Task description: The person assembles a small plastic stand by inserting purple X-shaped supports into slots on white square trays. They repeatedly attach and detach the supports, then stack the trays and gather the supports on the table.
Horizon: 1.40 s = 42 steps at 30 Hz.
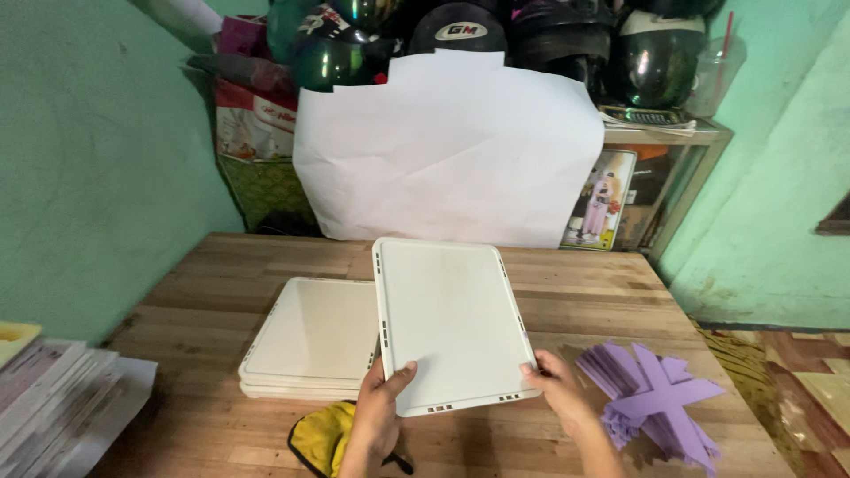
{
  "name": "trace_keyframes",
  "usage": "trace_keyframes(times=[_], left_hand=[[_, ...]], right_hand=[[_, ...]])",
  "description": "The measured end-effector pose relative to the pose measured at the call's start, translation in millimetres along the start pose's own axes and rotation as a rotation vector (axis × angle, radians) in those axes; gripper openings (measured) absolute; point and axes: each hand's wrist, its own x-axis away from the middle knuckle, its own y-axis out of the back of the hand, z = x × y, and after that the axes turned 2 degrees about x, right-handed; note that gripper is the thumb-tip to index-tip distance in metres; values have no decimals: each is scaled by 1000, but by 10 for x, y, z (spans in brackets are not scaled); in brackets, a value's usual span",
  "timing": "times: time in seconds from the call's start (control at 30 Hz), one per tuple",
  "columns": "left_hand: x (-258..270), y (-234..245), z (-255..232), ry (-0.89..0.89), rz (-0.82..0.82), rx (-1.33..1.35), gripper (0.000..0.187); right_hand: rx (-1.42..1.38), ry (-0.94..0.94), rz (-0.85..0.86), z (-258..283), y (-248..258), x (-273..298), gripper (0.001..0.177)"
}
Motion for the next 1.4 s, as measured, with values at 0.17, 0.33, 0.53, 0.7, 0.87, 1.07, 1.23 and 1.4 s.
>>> trace_keyframes(times=[0.17, 0.33, 0.53, 0.7, 0.87, 1.07, 1.23, 1.4], left_hand=[[-128, 225, 36, -240, -133, -396, 43], [-33, 122, -180, -446, -56, -388, 46], [56, -187, -978, -441, 19, -793, 44], [-226, -370, -1594, -618, 415, -1034, 44], [-347, -576, -1958, -562, 627, -1256, 49], [-218, -404, -2265, -883, 461, -1252, 69], [-441, 444, -2343, -1085, 68, -984, 88], [-815, 1389, -2065, 36, 34, -988, 85]], right_hand=[[-149, -62, 70, 138, -49, 44, 34], [244, -102, 95, 328, 17, 119, 47], [649, 362, -348, 1089, -258, 322, 84], [859, 923, -511, 2243, -528, 681, 84], [1061, 972, -227, 2954, -883, 799, 69], [722, 501, -114, 2818, -1071, 545, 41], [353, 431, -344, 2277, -1294, 199, 32], [-85, -208, -341, 1745, -1777, -251, 36]])
